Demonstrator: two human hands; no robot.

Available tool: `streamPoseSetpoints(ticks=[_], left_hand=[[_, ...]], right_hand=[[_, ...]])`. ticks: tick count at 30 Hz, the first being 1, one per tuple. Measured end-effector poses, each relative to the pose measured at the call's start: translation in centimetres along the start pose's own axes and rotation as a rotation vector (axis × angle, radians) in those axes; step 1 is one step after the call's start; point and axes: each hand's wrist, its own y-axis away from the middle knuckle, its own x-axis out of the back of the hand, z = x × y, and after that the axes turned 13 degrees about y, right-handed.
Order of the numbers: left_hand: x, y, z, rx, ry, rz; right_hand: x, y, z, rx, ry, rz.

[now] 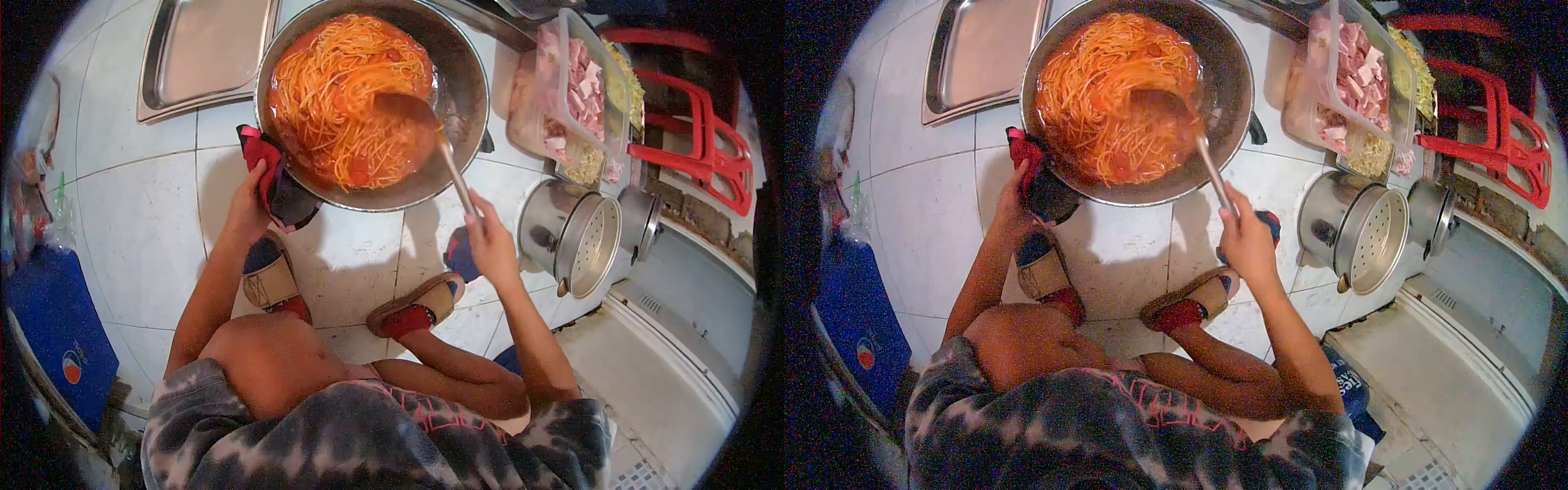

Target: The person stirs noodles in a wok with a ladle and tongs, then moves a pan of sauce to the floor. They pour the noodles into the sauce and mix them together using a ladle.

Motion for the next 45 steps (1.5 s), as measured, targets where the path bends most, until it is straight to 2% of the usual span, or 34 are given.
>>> streamPoseSetpoints(ticks=[2, 5, 11, 13, 17, 21, 23, 26, 28, 30, 31, 32, 34, 37, 42, 45], left_hand=[[-1.0, 0.7, 0.2, 0.037, -0.029, 0.043], [-0.7, 0.0, -0.3, -0.058, 0.03, 0.041], [-0.4, 0.0, -0.4, -0.06, 0.049, 0.004], [-0.8, 0.1, -0.2, -0.063, 0.036, 0.059], [-0.8, 0.1, 0.1, -0.145, -0.089, 0.061], [0.3, -0.8, 0.7, -0.146, -0.09, 0.021], [-0.3, -0.5, 1.2, -0.161, -0.128, 0.033], [-0.9, -0.3, 1.6, -0.208, -0.108, 0.022], [0.9, -0.6, 3.4, -0.037, -0.151, -0.064], [0.7, -0.5, 3.8, -0.05, -0.174, -0.049], [-1.1, -0.3, 3.3, -0.15, -0.175, 0.006], [-2.0, -0.3, 3.0, -0.251, -0.177, 0.059], [-1.9, -0.8, 3.3, -0.271, -0.208, 0.081], [-1.8, -1.4, 3.9, -0.262, -0.247, 0.095], [-2.5, -0.8, 3.8, -0.329, -0.281, 0.102], [-2.4, -0.8, 3.8, -0.342, -0.309, 0.108]], right_hand=[[0.1, -1.6, 0.0, -0.032, 0.024, 0.024], [-0.9, -2.6, -0.3, -0.027, 0.047, 0.071], [-0.2, 0.5, 0.3, 0.024, 0.167, 0.004], [0.3, 1.7, 1.0, 0.06, 0.16, 0.021], [4.2, 2.4, 0.6, 0.004, 0.223, -0.053], [7.5, -1.5, -1.9, -0.032, 0.258, 0.059], [7.0, -6.1, 0.0, 0.208, 0.331, 0.235], [7.3, -11.5, -2.0, 0.167, 0.436, 0.196], [5.9, -15.0, -1.6, 0.207, 0.408, 0.189], [4.3, -17.2, -2.5, 0.333, 0.38, 0.204], [3.6, -17.7, -3.0, 0.391, 0.366, 0.213], [3.4, -17.5, -4.0, 0.354, 0.376, 0.129], [4.0, -17.4, -5.9, 0.282, 0.393, -0.035], [5.8, -18.2, -6.1, 0.4, 0.465, -0.19], [9.9, -16.2, -7.4, 0.536, 0.586, -0.286], [11.0, -14.7, -5.7, 0.732, 0.632, -0.162]])
